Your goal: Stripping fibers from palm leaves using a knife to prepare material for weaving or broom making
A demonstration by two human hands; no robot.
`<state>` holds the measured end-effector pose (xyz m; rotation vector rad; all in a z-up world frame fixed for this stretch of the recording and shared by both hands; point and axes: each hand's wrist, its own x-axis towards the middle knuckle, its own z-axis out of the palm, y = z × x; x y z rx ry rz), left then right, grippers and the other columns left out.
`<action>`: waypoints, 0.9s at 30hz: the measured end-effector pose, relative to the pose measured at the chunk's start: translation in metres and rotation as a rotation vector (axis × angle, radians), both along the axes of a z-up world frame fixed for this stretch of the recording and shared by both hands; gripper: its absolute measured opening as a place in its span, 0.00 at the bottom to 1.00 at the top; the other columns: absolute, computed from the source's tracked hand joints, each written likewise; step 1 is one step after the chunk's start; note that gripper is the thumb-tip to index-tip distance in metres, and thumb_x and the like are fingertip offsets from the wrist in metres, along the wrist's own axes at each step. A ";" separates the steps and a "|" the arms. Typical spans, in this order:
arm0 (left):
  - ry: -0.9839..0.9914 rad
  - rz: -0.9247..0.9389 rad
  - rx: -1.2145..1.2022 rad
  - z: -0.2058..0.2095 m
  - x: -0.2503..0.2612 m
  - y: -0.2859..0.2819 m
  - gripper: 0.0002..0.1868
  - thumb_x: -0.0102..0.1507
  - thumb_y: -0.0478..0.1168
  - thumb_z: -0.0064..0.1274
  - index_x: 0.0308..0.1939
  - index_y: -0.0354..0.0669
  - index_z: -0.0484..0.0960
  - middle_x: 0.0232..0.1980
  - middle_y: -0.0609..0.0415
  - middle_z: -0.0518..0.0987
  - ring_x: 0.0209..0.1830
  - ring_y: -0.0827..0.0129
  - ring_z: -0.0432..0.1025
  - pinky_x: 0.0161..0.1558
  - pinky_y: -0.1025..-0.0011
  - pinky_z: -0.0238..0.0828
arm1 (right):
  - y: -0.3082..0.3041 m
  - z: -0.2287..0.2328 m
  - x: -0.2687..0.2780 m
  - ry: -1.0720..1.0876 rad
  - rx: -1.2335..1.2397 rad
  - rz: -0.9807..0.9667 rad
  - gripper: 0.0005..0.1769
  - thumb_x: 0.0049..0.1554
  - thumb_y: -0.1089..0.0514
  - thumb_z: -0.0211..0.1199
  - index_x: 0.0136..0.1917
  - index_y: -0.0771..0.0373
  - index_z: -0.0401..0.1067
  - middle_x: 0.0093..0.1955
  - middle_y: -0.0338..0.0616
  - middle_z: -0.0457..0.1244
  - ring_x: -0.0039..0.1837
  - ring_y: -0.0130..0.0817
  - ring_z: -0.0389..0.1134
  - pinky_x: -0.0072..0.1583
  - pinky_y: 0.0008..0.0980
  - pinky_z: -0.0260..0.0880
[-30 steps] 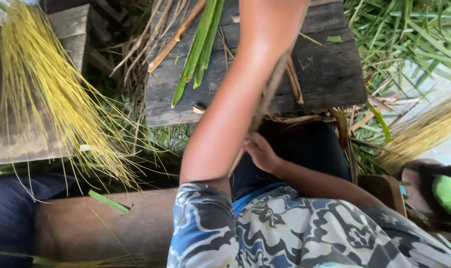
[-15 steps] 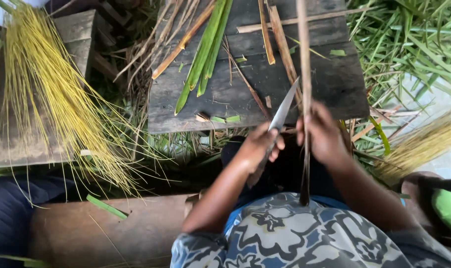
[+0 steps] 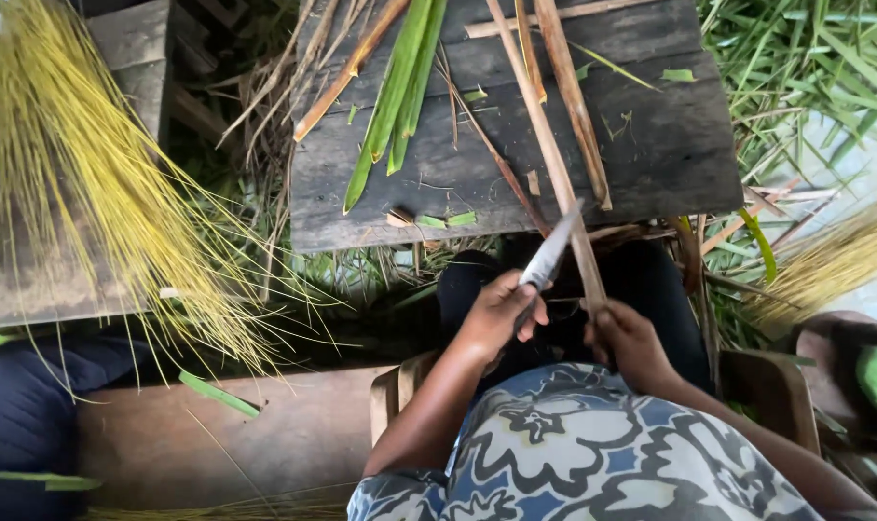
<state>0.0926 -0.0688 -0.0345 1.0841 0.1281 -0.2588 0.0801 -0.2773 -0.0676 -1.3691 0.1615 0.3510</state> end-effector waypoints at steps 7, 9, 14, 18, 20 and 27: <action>-0.068 -0.259 -0.119 0.018 -0.009 -0.020 0.30 0.64 0.32 0.38 0.67 0.35 0.46 0.25 0.38 0.74 0.10 0.71 0.65 0.09 0.82 0.60 | -0.007 -0.023 0.035 -0.253 -0.124 0.164 0.09 0.56 0.61 0.50 0.46 0.69 0.67 0.25 0.57 0.62 0.19 0.38 0.60 0.24 0.30 0.58; -0.043 -0.269 -0.182 0.005 -0.007 -0.025 0.28 0.63 0.31 0.38 0.67 0.36 0.49 0.24 0.37 0.74 0.09 0.70 0.65 0.09 0.82 0.59 | -0.010 -0.026 0.040 -0.308 -0.119 0.251 0.09 0.53 0.62 0.51 0.46 0.67 0.68 0.28 0.57 0.63 0.22 0.40 0.63 0.27 0.33 0.63; -0.021 -0.120 -0.082 -0.011 0.002 -0.027 0.24 0.64 0.33 0.37 0.65 0.41 0.58 0.24 0.36 0.74 0.09 0.70 0.64 0.09 0.80 0.59 | 0.005 0.029 0.039 -0.401 -0.305 0.361 0.12 0.59 0.59 0.49 0.47 0.71 0.67 0.30 0.50 0.62 0.30 0.33 0.63 0.35 0.33 0.64; -0.032 -0.065 -0.117 -0.014 -0.004 -0.025 0.24 0.65 0.33 0.37 0.66 0.42 0.56 0.25 0.36 0.74 0.10 0.67 0.65 0.10 0.78 0.61 | -0.014 0.000 0.039 -0.388 -0.341 0.383 0.14 0.60 0.56 0.47 0.50 0.68 0.68 0.30 0.48 0.64 0.30 0.33 0.62 0.36 0.33 0.65; -0.015 -0.121 -0.104 -0.027 -0.008 -0.028 0.26 0.64 0.35 0.37 0.67 0.40 0.54 0.25 0.35 0.74 0.10 0.66 0.66 0.10 0.76 0.61 | -0.019 -0.015 0.036 -0.427 -0.419 0.341 0.12 0.60 0.56 0.48 0.50 0.64 0.69 0.28 0.44 0.63 0.33 0.28 0.63 0.38 0.34 0.67; -0.004 -0.179 -0.141 -0.048 -0.034 -0.062 0.29 0.63 0.34 0.42 0.68 0.41 0.54 0.25 0.35 0.74 0.10 0.66 0.66 0.10 0.77 0.61 | -0.032 -0.039 0.027 -0.501 -0.316 0.305 0.13 0.60 0.61 0.45 0.43 0.68 0.69 0.25 0.52 0.62 0.30 0.41 0.65 0.35 0.32 0.66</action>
